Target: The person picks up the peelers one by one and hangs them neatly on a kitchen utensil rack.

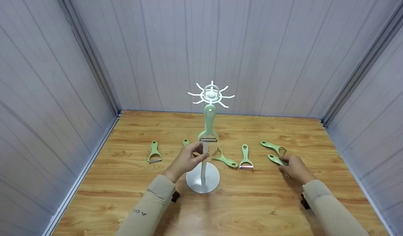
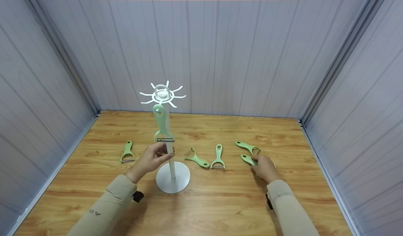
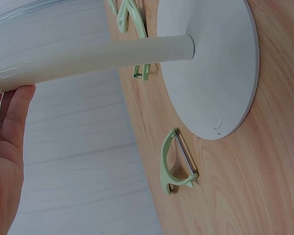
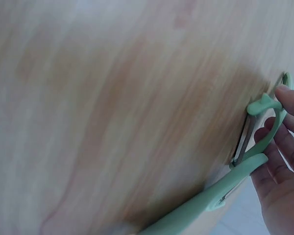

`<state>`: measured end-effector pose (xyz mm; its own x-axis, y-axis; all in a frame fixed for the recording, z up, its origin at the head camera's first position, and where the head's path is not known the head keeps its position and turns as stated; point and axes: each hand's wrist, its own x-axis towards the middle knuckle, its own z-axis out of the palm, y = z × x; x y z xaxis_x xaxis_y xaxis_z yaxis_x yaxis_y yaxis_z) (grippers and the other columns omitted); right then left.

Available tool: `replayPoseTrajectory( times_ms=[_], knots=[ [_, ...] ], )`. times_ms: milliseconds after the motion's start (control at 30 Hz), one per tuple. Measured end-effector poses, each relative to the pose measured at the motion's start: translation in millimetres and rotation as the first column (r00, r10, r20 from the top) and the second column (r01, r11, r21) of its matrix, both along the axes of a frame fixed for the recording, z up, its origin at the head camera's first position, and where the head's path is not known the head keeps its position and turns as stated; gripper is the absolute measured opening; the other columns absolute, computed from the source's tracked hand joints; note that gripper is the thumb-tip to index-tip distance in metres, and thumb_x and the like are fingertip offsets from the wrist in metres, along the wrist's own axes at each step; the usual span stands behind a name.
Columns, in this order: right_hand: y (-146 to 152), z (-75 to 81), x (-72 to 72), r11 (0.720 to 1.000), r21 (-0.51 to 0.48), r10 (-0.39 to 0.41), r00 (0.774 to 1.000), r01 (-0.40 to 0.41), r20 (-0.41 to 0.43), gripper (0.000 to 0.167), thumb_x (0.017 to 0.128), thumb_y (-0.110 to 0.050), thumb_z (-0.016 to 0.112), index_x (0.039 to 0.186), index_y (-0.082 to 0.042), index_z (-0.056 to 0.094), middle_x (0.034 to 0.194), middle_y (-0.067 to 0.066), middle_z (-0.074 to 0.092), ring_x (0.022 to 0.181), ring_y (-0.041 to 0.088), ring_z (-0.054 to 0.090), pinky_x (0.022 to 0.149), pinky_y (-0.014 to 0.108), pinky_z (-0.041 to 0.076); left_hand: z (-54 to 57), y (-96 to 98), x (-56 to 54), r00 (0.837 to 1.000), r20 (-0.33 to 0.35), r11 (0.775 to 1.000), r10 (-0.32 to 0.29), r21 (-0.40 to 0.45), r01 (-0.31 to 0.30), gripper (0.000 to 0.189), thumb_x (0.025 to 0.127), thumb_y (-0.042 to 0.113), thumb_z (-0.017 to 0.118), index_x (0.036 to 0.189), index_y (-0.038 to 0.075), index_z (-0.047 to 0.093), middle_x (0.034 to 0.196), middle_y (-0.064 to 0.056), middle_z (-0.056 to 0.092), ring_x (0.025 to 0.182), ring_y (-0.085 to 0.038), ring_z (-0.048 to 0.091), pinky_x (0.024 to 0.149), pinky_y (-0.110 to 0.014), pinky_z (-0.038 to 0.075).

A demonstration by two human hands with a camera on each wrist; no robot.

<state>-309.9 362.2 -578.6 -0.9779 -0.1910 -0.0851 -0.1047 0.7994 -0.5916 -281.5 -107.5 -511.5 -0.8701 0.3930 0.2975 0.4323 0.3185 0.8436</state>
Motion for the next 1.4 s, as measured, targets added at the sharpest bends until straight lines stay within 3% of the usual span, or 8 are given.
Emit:
replayPoseTrajectory(
  times_ms=[267, 500, 1000, 1400],
  knots=[
    [-4, 7.3, -2.4, 1.000, 0.011, -0.017, 0.996, 0.016, 0.084, 0.049, 0.104, -0.007, 0.072, 0.146, 0.015, 0.057, 0.146, 0.039, 0.059, 0.137, 0.055, 0.056, 0.111, 0.064, 0.051, 2.6, 0.2, -0.8, 1.000, -0.003, 1.000, -0.004, -0.002, 0.004, 0.015, 0.106, 0.018, 0.073, 0.117, 0.008, 0.070, 0.107, -0.009, 0.076, 0.101, -0.021, 0.072, 0.083, -0.035, 0.064],
    [-5, 6.9, -3.8, 1.000, 0.008, -0.031, 0.995, 0.030, 0.094, 0.045, 0.103, -0.007, 0.073, 0.141, 0.015, 0.061, 0.137, 0.036, 0.066, 0.130, 0.051, 0.062, 0.105, 0.060, 0.055, 2.5, 0.7, -1.3, 1.000, -0.005, 1.000, 0.002, -0.011, -0.002, 0.013, 0.106, 0.017, 0.073, 0.115, 0.008, 0.071, 0.107, -0.009, 0.076, 0.101, -0.021, 0.072, 0.084, -0.038, 0.064],
    [-14, 12.8, -2.6, 0.998, -0.049, -0.039, 0.999, 0.041, 0.036, 0.035, 0.102, -0.007, 0.073, 0.133, 0.009, 0.068, 0.130, 0.029, 0.069, 0.120, 0.043, 0.067, 0.100, 0.056, 0.057, -0.8, 0.1, -1.1, 1.000, -0.010, 1.000, 0.001, 0.001, -0.001, 0.013, 0.106, 0.016, 0.072, 0.117, 0.007, 0.071, 0.108, -0.010, 0.076, 0.102, -0.023, 0.072, 0.083, -0.038, 0.064],
    [-21, 25.3, 3.4, 0.995, -0.091, -0.052, 0.999, 0.050, -0.014, 0.040, 0.107, -0.008, 0.069, 0.142, 0.008, 0.062, 0.135, 0.030, 0.066, 0.123, 0.044, 0.065, 0.102, 0.058, 0.055, 1.3, 0.8, 0.3, 1.000, 0.010, 1.000, 0.003, 0.001, -0.003, 0.012, 0.106, 0.012, 0.072, 0.116, 0.007, 0.071, 0.108, -0.009, 0.076, 0.102, -0.023, 0.072, 0.083, -0.037, 0.064]
  ],
)
